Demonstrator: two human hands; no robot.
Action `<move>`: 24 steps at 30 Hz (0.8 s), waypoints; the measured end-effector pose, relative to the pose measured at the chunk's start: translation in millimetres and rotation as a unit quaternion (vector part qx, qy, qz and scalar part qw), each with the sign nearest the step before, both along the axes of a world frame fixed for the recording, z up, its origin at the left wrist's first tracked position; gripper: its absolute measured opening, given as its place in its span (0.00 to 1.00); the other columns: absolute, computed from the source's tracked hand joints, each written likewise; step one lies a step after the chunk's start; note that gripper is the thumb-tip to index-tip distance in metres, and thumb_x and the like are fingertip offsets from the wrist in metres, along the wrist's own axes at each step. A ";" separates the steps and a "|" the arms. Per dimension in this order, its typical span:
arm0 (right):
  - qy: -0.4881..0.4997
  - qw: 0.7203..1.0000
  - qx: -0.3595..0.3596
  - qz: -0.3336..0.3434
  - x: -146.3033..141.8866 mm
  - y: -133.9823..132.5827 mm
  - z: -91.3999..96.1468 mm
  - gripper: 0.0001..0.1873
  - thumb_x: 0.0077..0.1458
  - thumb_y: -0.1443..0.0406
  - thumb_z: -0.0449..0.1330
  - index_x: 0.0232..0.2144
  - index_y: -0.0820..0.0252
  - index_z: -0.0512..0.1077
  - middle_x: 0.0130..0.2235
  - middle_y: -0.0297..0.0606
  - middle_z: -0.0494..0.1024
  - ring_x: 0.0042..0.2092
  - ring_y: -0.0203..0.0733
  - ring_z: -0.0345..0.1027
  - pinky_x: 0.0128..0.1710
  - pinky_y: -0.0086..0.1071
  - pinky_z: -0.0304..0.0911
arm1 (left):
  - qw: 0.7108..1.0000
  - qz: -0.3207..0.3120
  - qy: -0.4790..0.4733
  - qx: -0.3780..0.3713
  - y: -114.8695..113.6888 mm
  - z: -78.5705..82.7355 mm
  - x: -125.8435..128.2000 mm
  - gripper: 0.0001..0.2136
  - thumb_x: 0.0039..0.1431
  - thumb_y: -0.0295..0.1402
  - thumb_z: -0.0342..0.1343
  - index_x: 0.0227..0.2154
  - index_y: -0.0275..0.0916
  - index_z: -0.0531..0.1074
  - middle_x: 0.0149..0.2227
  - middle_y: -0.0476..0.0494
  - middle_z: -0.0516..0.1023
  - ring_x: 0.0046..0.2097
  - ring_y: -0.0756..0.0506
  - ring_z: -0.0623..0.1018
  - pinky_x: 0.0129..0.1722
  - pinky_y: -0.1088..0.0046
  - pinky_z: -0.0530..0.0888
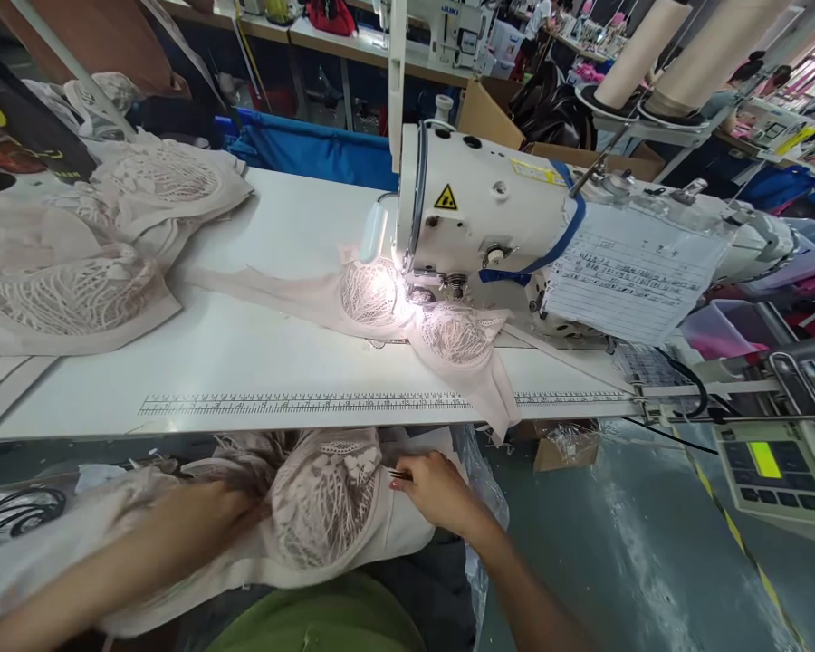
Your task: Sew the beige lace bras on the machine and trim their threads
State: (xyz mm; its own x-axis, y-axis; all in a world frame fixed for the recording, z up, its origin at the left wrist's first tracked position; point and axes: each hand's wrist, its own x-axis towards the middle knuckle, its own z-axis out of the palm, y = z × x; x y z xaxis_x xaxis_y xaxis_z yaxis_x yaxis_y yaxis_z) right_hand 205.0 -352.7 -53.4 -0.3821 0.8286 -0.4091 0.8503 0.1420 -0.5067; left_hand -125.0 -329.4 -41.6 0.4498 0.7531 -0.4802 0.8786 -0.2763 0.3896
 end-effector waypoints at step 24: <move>-0.271 0.881 0.386 -0.026 83.1 203.5 45.7 0.11 0.62 0.67 0.64 0.47 0.61 0.79 0.38 0.44 0.80 0.40 0.56 0.74 0.37 0.38 0.65 | 0.803 -0.407 -0.059 0.431 206.2 32.3 154.9 0.09 0.60 0.19 0.49 0.37 0.33 0.73 0.37 0.39 0.76 0.37 0.43 0.72 0.35 0.67 0.68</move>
State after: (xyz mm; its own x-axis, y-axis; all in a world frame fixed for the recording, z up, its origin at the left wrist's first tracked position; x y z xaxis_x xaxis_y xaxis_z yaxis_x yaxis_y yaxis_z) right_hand 288.1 -149.2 -7.6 -0.2565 0.9508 0.1737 0.9535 0.2194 0.2069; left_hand 29.8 -123.2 -9.3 0.9657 0.2163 0.1435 0.2412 -0.9521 -0.1882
